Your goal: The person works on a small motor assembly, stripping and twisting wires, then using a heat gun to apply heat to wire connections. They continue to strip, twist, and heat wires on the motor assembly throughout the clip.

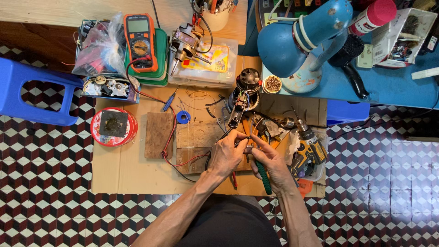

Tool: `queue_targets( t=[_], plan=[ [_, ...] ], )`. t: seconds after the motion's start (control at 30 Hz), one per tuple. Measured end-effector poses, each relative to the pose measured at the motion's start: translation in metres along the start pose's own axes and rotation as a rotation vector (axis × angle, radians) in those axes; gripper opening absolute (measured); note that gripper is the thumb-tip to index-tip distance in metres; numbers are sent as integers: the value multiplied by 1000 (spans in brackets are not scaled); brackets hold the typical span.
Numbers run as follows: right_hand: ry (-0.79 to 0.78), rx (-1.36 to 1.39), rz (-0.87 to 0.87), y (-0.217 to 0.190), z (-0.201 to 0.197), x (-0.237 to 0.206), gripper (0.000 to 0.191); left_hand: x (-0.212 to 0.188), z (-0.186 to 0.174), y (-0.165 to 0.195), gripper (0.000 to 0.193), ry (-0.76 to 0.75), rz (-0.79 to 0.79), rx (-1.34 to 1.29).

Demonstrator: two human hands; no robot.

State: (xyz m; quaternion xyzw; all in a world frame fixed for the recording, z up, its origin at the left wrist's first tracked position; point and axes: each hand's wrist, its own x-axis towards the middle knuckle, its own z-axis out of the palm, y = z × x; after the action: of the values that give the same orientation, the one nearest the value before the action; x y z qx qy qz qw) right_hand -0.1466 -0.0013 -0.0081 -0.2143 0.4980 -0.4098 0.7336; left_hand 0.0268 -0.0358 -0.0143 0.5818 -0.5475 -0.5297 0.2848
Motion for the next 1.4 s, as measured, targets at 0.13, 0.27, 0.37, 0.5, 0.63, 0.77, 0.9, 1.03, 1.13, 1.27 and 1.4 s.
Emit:
queue_targets(
  t=[0.13, 0.27, 0.37, 0.5, 0.63, 0.77, 0.9, 1.03, 1.13, 1.27, 1.4],
  plan=[
    [152, -100, -37, 1, -2, 4, 58, 10, 11, 1, 21, -1, -3, -76],
    [321, -417, -157, 1, 1, 10, 47, 18, 24, 1, 21, 47, 24, -22],
    [415, -579, -245, 1, 2, 13, 41, 22, 31, 1, 21, 50, 56, 4],
    [389, -674, -469, 2, 2, 11, 37, 27, 37, 3, 20, 70, 98, 72],
    [543, -645, -333, -2, 0, 10, 39, 30, 45, 9, 20, 45, 92, 91],
    [880, -453, -139, -42, -32, 9, 45, 7, 44, 11, 19, -13, 154, 141],
    [774, -643, -397, -75, -82, -8, 46, -12, 21, 4, 22, -93, -179, -58],
    [609, -621, -30, -37, -84, 25, 77, -14, 5, 4, 26, -124, -166, -194],
    [406, -553, 62, 15, -57, 71, 67, -18, 5, 5, 26, -89, -50, -328],
    [225, -803, -52, 26, -37, 87, 47, -20, 3, 5, 25, -70, -37, -343],
    [284, -353, -21, -14, -30, 64, 48, -19, -1, 5, 29, -66, -76, -231]
  ],
)
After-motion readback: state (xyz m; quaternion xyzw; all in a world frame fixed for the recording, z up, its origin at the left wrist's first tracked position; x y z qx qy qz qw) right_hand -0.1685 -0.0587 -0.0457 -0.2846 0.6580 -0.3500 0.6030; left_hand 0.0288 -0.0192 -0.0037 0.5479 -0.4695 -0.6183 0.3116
